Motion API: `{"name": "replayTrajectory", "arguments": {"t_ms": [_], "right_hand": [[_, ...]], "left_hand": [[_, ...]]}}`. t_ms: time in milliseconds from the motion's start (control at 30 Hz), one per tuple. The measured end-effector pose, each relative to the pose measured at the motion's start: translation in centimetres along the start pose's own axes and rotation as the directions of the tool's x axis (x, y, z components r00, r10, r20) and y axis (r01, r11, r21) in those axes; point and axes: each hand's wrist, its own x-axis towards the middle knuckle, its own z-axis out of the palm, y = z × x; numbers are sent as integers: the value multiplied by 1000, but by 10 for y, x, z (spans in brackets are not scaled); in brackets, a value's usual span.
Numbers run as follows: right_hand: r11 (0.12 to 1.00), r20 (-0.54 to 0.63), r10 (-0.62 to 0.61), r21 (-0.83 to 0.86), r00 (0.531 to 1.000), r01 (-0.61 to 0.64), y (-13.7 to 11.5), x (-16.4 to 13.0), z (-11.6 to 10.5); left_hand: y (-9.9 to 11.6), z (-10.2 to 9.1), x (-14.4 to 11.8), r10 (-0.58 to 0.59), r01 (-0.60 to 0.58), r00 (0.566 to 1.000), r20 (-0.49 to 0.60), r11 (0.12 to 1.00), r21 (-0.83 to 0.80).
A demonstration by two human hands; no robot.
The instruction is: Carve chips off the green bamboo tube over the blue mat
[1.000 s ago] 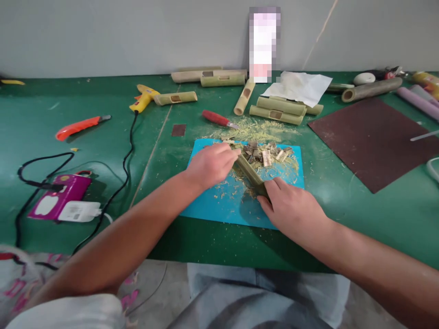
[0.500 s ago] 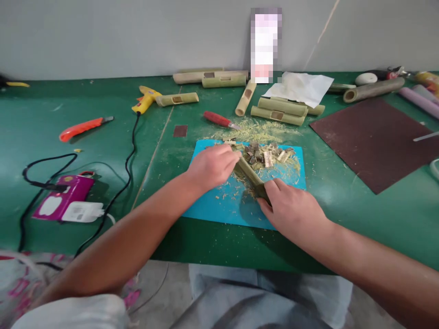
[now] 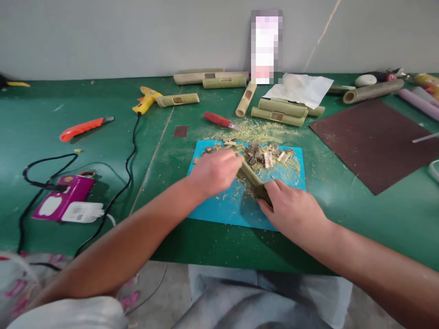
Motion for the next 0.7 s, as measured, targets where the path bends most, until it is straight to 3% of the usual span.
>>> {"name": "replayTrajectory", "arguments": {"t_ms": [100,167,300,433,500,700], "right_hand": [[1000,-14,-17,-6,1000,17,-1,0,0],[1000,-22,-20,-13,1000,19,0,0,1],[999,-37,-34,-37,999,33,1,-2,0],[997,-75,-56,-58,996,52,2,-3,0],[996,-107,-71,-61,992,65,2,-4,1],[991,-193,-110,-93,975,94,3,-6,5]], "left_hand": [[-3,1,-2,31,-31,1000,-5,999,-30],[-11,2,-3,-34,34,999,-42,999,11],[-26,1,-6,-140,140,990,-15,990,24],[-25,-5,-6,-243,234,955,-168,970,-72],[-21,-5,-5,-236,220,953,-191,970,-102],[-16,4,-3,-155,149,987,-52,983,-107]]}}
